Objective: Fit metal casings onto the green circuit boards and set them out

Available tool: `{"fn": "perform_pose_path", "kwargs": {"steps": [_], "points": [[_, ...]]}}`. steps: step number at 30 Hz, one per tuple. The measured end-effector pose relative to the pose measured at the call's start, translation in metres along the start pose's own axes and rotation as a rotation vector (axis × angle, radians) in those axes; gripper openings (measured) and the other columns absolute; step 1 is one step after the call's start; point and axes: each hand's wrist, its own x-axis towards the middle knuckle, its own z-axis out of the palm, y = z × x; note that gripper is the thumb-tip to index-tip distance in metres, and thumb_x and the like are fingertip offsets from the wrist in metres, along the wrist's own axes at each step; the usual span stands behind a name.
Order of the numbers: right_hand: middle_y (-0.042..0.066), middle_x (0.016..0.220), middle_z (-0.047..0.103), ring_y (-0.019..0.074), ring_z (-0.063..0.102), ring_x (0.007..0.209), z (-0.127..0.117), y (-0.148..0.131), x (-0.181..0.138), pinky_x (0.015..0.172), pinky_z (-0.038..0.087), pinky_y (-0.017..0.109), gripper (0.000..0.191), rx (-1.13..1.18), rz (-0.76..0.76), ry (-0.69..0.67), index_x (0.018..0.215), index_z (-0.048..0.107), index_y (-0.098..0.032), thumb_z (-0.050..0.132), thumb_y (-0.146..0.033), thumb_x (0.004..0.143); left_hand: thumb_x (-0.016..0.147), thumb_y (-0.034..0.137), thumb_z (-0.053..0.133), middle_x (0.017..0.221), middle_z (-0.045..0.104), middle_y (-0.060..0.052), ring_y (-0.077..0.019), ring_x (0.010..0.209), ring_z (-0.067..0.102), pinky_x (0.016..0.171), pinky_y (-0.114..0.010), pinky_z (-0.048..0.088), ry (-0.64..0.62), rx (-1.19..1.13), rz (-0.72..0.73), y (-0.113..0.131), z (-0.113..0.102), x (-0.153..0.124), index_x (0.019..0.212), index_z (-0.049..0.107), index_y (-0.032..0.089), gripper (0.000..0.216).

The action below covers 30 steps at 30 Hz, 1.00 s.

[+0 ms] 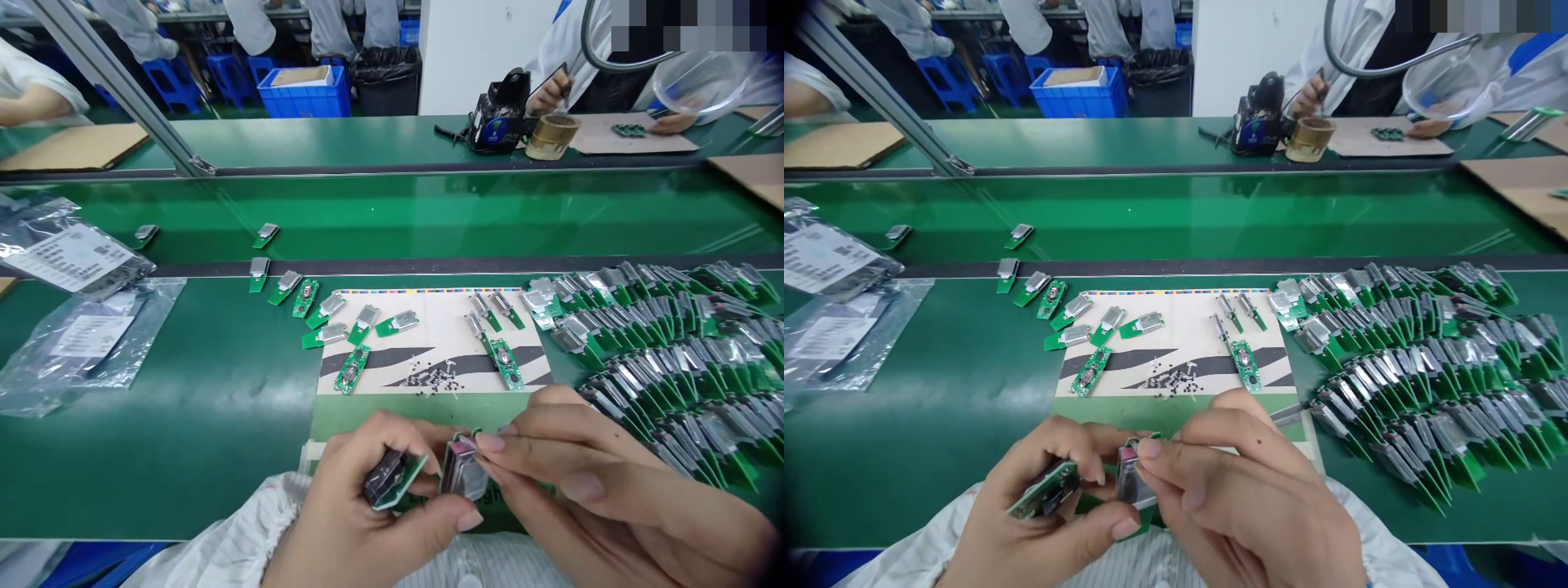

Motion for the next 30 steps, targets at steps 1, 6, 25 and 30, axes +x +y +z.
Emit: {"fn": "perform_pose_path", "kwargs": {"steps": [1, 6, 25, 30], "points": [[0.005, 0.085, 0.069, 0.0179, 0.068, 0.078, -0.002, 0.001, -0.001, 0.056, 0.058, 0.026, 0.019, -0.018, -0.016, -0.015, 0.108, 0.059, -0.025, 0.054, -0.015, 0.093, 0.066, 0.016, 0.08, 0.082, 0.075, 0.0, -0.0189, 0.062, 0.064, 0.058, -0.03, 0.049, 0.003, -0.008, 0.002, 0.0, 0.0, 0.0, 0.071, 0.055, 0.027, 0.029], [0.003, 0.084, 0.072, 0.016, 0.07, 0.074, -0.006, 0.002, 0.002, 0.055, 0.059, 0.023, 0.016, -0.059, -0.061, -0.016, 0.104, 0.06, -0.025, 0.052, -0.015, 0.094, 0.064, 0.01, 0.081, 0.086, 0.076, 0.001, -0.0192, 0.067, 0.068, 0.059, -0.028, 0.052, 0.002, -0.007, 0.054, 0.003, 0.0, 0.002, 0.074, 0.057, 0.027, 0.031], [-0.004, 0.09, 0.074, 0.0159, 0.068, 0.09, 0.023, 0.002, -0.001, 0.077, 0.059, 0.024, 0.04, 0.491, 0.183, 0.261, 0.11, 0.05, -0.032, 0.071, -0.012, 0.083, 0.07, 0.012, 0.079, 0.078, 0.073, 0.008, -0.0087, 0.062, 0.069, 0.062, -0.013, 0.054, 0.046, 0.335, 0.315, 0.006, 0.001, 0.003, 0.078, 0.055, 0.026, 0.029], [0.0, 0.098, 0.07, 0.0191, 0.068, 0.097, 0.018, 0.008, -0.006, 0.088, 0.059, 0.029, 0.053, 0.511, 0.162, 0.172, 0.121, 0.043, -0.033, 0.069, -0.008, 0.083, 0.07, 0.012, 0.079, 0.082, 0.074, 0.009, -0.0078, 0.063, 0.07, 0.063, -0.012, 0.054, 0.044, 0.348, 0.337, 0.005, 0.0, 0.002, 0.078, 0.054, 0.026, 0.03]]}}
